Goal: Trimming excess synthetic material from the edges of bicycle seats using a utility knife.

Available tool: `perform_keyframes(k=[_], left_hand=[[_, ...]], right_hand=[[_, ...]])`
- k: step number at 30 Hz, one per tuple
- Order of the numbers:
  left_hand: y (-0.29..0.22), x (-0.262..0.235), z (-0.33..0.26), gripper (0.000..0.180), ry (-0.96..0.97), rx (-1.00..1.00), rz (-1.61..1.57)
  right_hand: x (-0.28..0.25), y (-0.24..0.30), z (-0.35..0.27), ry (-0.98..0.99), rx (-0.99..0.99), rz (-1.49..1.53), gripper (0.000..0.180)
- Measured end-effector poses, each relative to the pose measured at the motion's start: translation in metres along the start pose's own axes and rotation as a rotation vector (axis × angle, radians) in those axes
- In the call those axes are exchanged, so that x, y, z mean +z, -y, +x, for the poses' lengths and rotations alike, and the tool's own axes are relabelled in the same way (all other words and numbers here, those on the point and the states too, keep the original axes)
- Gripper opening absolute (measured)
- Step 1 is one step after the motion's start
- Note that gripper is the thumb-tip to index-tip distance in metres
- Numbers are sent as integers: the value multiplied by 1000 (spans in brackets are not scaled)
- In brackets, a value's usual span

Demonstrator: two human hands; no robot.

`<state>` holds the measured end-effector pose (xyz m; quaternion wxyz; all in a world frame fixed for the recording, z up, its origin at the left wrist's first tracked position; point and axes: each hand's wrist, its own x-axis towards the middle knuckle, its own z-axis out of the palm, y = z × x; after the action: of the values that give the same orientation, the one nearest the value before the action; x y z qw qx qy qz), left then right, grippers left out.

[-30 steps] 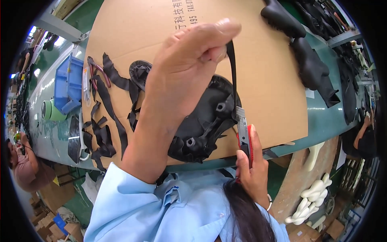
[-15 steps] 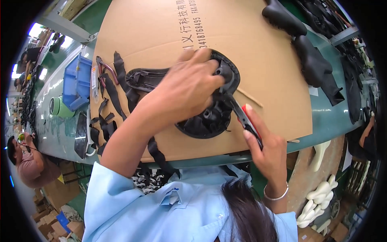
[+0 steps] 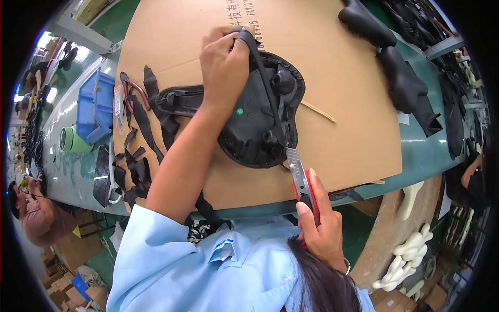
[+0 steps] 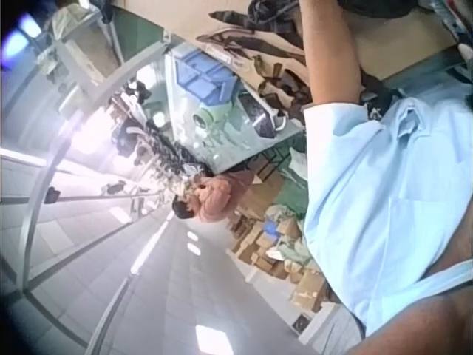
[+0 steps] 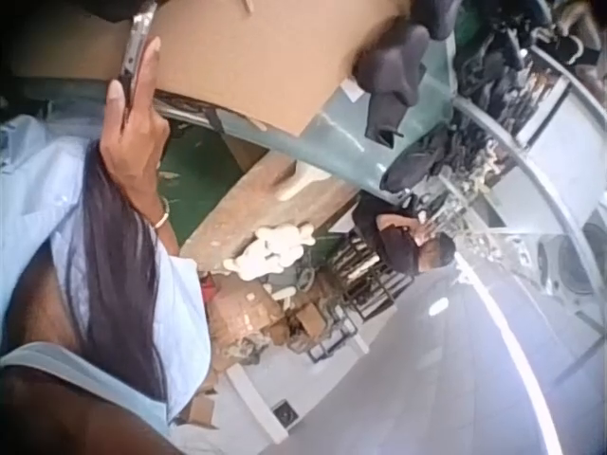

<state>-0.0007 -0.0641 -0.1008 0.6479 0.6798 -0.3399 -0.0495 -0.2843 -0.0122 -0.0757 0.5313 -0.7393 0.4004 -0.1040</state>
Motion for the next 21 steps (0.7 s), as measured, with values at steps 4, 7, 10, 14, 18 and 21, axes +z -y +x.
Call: perform_keyframes(k=[4,7,10,14,18,21], left_hand=[[-28,-26,-2,30,204,-631,-240],[-36,-57,-47,37,265,-731,-8],[-51,-74,-74,42,546,-472,-262],[-57,-47,-62,47,672,-393,-569],[-40,-32,-25,34,236,-341,-446],[-57,-34,0,25,53,-304,-641]], right_hand=[[-28,-6,24,-137,-263,-322,54],[-82,-6,64,-62,-350,-527,53],[-104,14,89,165,-401,-578,53],[-98,29,94,349,-520,-729,55],[-91,29,60,294,-439,-841,60],[-81,35,22,197,-413,-856,61]])
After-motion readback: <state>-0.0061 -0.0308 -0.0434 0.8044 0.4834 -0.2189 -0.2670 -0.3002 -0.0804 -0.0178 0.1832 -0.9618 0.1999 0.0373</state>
